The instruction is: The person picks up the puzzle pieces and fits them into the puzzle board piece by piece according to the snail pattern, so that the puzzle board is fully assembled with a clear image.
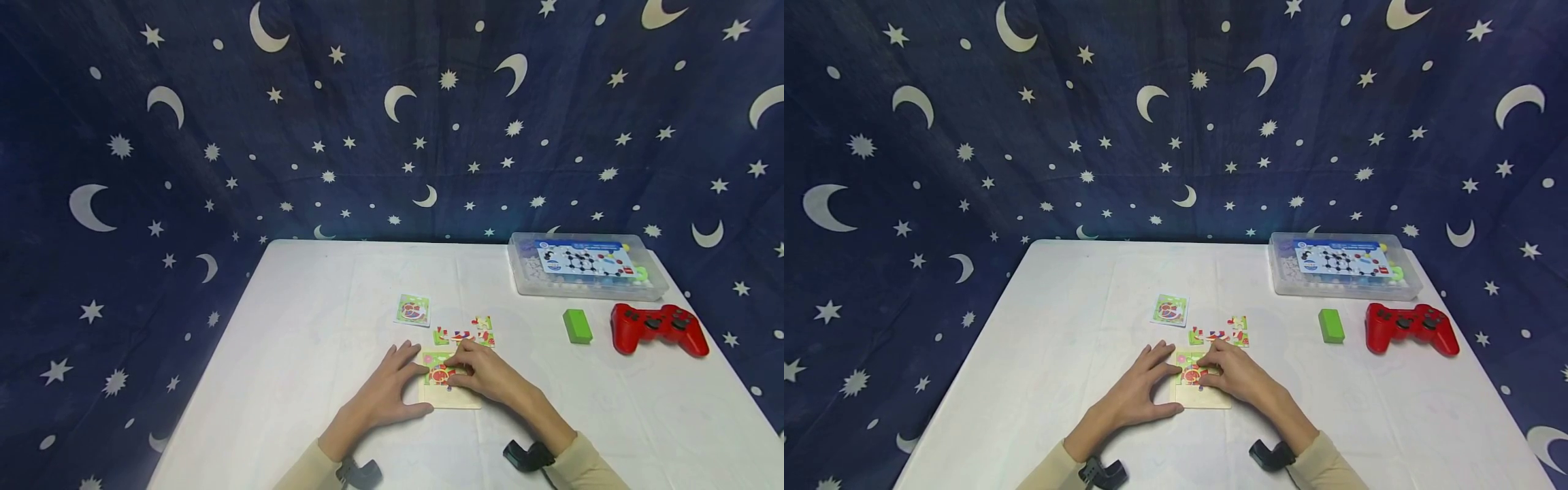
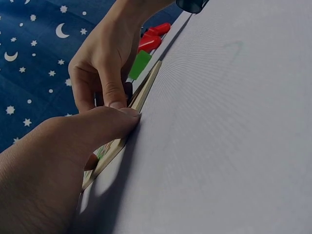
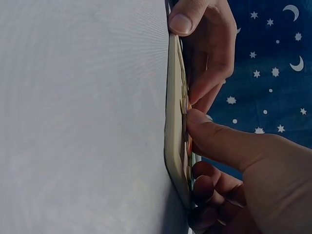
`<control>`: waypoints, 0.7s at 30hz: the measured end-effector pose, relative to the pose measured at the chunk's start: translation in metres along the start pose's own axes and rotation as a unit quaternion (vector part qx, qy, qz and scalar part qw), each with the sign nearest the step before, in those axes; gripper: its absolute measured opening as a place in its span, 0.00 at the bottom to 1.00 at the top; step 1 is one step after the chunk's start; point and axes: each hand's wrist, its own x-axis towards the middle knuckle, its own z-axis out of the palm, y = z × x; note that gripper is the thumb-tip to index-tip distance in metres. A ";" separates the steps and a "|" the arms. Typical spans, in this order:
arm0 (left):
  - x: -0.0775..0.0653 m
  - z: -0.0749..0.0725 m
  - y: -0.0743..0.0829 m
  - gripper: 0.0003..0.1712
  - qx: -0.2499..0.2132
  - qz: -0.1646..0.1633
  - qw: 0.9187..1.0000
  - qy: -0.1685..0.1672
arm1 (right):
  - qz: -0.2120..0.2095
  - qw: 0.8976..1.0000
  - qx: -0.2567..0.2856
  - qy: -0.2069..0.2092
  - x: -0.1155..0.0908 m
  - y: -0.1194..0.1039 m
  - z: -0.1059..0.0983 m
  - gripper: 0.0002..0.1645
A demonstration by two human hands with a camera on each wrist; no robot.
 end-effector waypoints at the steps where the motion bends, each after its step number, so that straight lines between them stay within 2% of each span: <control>1: 0.000 0.000 0.000 0.35 0.000 0.001 1.000 0.000 | -0.002 1.000 -0.001 0.001 0.000 0.000 0.000 0.17; 8: 0.001 0.000 0.001 0.35 0.006 0.004 1.000 -0.001 | -0.019 1.000 -0.008 0.004 0.001 -0.001 -0.001 0.17; 21: 0.000 0.000 0.000 0.33 0.014 0.018 1.000 -0.002 | -0.004 1.000 -0.014 -0.007 0.001 -0.003 -0.001 0.16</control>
